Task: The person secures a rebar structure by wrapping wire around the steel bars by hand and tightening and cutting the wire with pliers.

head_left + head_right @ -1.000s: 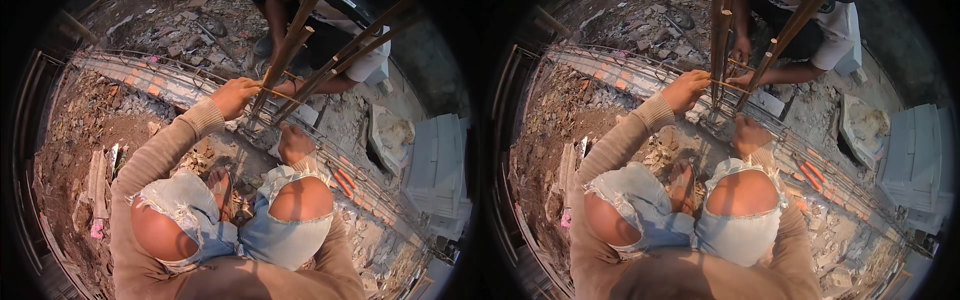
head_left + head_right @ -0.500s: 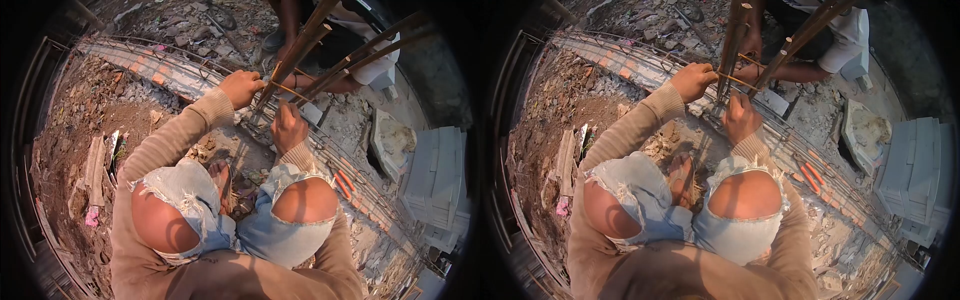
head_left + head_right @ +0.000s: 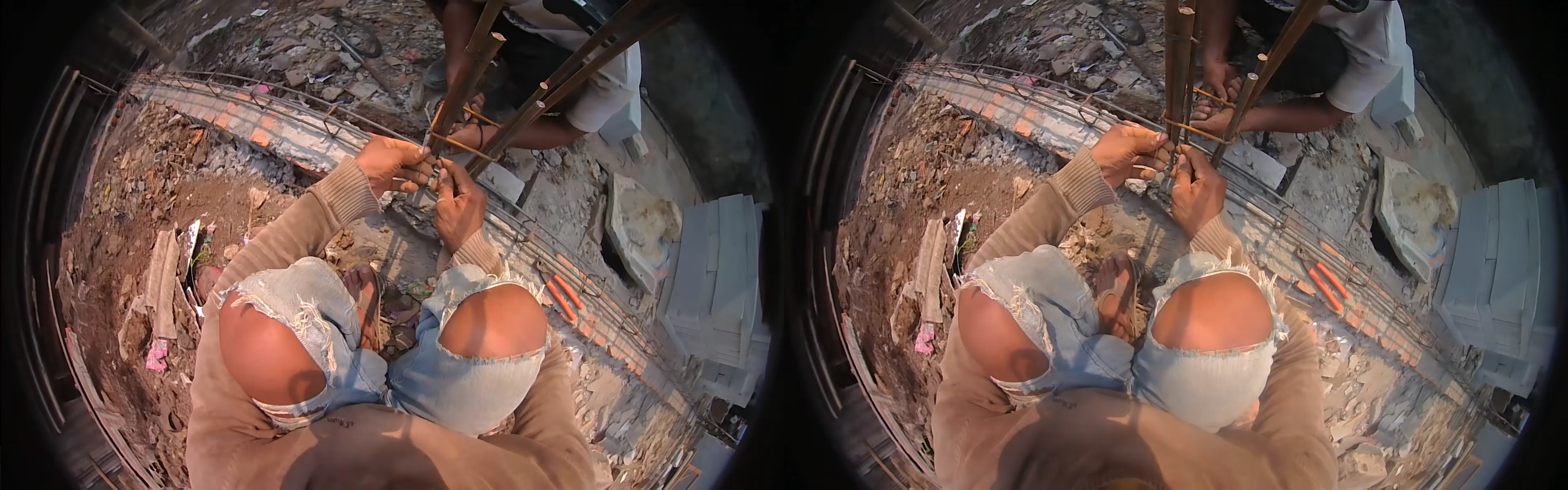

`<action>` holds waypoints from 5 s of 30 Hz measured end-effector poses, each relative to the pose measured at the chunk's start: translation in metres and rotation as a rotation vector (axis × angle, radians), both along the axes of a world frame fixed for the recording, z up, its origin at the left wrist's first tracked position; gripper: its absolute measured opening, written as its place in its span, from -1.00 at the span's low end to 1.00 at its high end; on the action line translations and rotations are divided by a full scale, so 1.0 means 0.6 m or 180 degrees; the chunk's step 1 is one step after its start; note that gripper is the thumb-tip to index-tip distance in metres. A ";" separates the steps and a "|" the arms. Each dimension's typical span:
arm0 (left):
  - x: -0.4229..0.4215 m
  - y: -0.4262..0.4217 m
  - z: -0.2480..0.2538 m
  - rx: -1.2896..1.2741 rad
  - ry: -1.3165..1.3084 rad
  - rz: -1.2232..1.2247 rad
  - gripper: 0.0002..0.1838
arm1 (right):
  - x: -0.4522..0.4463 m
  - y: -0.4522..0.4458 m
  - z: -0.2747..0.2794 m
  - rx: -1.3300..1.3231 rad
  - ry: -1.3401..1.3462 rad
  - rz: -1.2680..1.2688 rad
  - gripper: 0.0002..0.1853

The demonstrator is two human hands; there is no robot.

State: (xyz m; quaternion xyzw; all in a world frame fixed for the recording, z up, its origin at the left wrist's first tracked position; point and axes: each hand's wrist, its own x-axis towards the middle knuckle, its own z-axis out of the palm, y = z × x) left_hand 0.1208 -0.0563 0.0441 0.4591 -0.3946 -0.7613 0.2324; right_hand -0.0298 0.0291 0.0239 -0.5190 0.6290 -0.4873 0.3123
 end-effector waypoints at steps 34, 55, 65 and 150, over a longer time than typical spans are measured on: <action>0.004 -0.033 -0.009 -0.2734 -0.0958 -0.0401 -0.67 | -0.037 -0.013 -0.025 0.1024 -0.3755 0.0656 -0.84; -0.021 -0.033 -0.073 -0.2502 -0.0054 -0.0294 -0.78 | -0.022 -0.008 0.004 -0.0766 0.2435 0.0130 -0.76; -0.007 -0.049 -0.070 -0.1887 0.0210 -0.0518 -0.73 | -0.044 -0.016 -0.047 0.0978 -0.4823 0.1611 -0.70; -0.025 -0.017 -0.077 -0.2227 -0.0171 0.0183 -0.72 | -0.211 0.031 -0.022 0.1394 -0.0902 0.2246 -0.82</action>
